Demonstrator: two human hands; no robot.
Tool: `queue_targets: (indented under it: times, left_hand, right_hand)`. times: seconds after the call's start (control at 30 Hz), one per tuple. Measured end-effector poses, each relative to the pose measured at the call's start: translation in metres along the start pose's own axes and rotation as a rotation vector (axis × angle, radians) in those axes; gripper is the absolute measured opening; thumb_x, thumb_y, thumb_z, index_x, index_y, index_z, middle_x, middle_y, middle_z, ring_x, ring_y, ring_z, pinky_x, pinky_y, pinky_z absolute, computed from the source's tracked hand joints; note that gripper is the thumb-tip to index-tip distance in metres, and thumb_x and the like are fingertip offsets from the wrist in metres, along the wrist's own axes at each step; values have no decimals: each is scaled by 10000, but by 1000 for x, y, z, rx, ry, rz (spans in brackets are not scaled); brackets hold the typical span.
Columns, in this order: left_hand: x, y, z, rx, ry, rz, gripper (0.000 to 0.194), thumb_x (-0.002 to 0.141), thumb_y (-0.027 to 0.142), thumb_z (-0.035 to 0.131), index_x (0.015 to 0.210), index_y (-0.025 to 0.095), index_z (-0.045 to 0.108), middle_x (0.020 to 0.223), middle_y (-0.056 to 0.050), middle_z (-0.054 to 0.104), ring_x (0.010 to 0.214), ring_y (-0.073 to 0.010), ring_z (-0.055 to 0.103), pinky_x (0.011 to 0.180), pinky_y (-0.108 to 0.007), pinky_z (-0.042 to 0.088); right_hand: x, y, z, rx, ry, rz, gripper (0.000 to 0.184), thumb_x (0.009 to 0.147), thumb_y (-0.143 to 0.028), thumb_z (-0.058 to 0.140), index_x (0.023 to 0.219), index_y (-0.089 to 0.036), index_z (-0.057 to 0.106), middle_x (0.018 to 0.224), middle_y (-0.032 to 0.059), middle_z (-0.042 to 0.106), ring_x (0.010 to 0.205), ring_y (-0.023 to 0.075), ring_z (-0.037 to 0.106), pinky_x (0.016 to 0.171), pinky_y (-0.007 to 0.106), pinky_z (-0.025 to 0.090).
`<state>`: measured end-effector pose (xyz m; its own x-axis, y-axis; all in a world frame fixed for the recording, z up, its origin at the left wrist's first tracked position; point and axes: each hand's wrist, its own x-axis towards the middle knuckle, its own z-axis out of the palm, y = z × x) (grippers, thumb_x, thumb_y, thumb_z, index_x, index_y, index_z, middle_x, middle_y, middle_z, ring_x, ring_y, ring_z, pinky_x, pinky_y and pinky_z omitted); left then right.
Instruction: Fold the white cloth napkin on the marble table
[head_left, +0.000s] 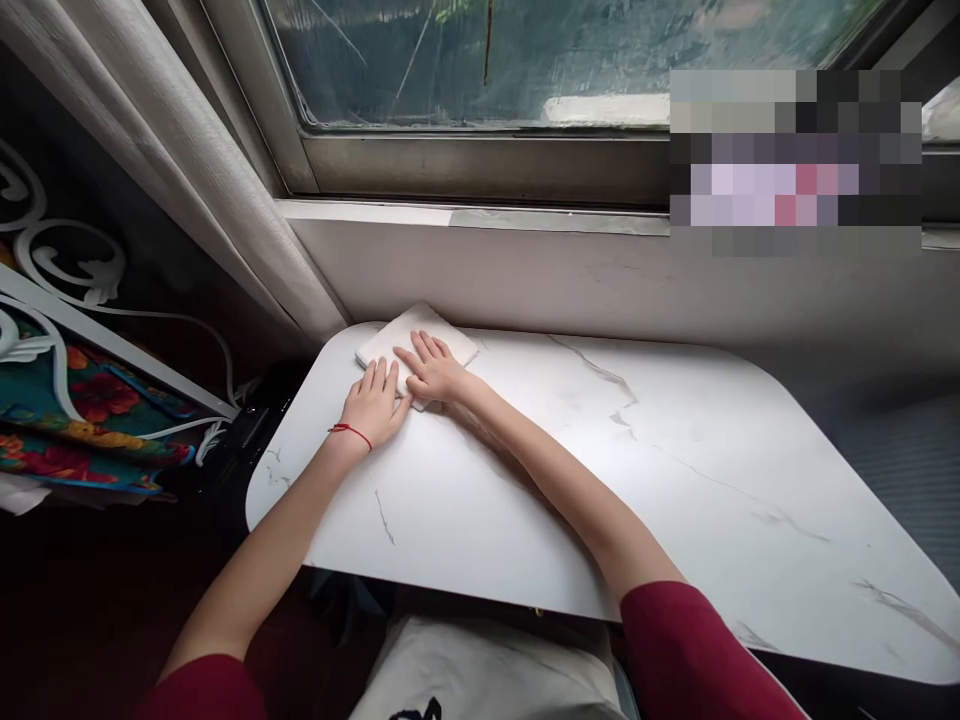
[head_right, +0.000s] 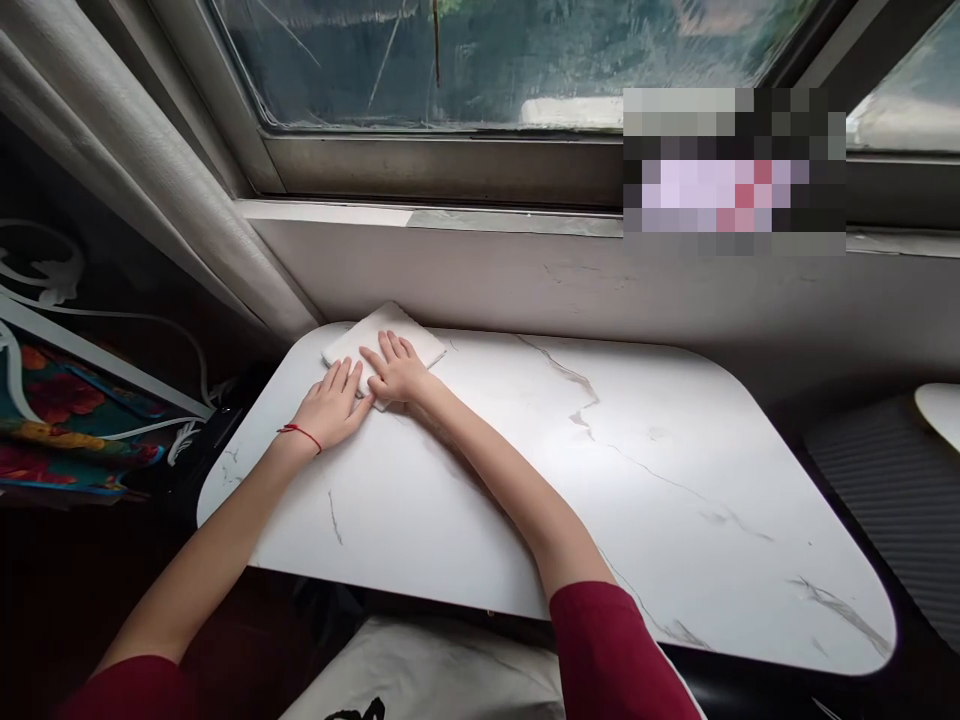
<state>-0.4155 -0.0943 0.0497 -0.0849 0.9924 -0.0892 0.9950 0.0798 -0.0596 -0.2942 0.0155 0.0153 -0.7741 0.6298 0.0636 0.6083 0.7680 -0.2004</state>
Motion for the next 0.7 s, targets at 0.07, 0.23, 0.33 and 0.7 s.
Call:
queue_targets:
  times: [0.07, 0.23, 0.33, 0.7]
  left_hand:
    - [2, -5, -2, -9, -11, -7, 645, 1050, 403, 347, 1601, 73, 292, 1691, -166, 238, 1576, -298, 215, 1212, -442, 349]
    - [6, -23, -11, -105, -48, 56, 589, 1049, 398, 309, 1575, 138, 359, 1685, -132, 278, 1565, -273, 254, 1209, -470, 354]
    - [4, -32, -12, -159, -52, 90, 601, 1028, 397, 343, 1572, 141, 363, 1677, -140, 296, 1559, -281, 269, 1209, -487, 355]
    - [-93, -28, 24, -249, 147, 8, 562, 1025, 353, 327, 1533, 132, 427, 1637, -155, 376, 1536, -303, 326, 1186, -505, 408]
  right_hand:
    - [4, 0, 7, -23, 88, -6, 626, 996, -289, 426, 1600, -142, 358, 1687, 230, 207, 1574, 365, 172, 1235, 513, 160]
    - [1, -5, 12, -78, 176, -24, 617, 987, -278, 436, 1579, -112, 383, 1638, 278, 286, 1523, 402, 264, 1194, 529, 200]
    - [-5, -14, 6, -112, 142, -16, 640, 983, -299, 443, 1576, -75, 359, 1598, 324, 318, 1485, 446, 303, 1151, 558, 241]
    - [-60, -100, -9, -159, -20, -16, 748, 984, -374, 500, 1584, 13, 279, 1585, 390, 294, 1480, 482, 335, 1154, 649, 257]
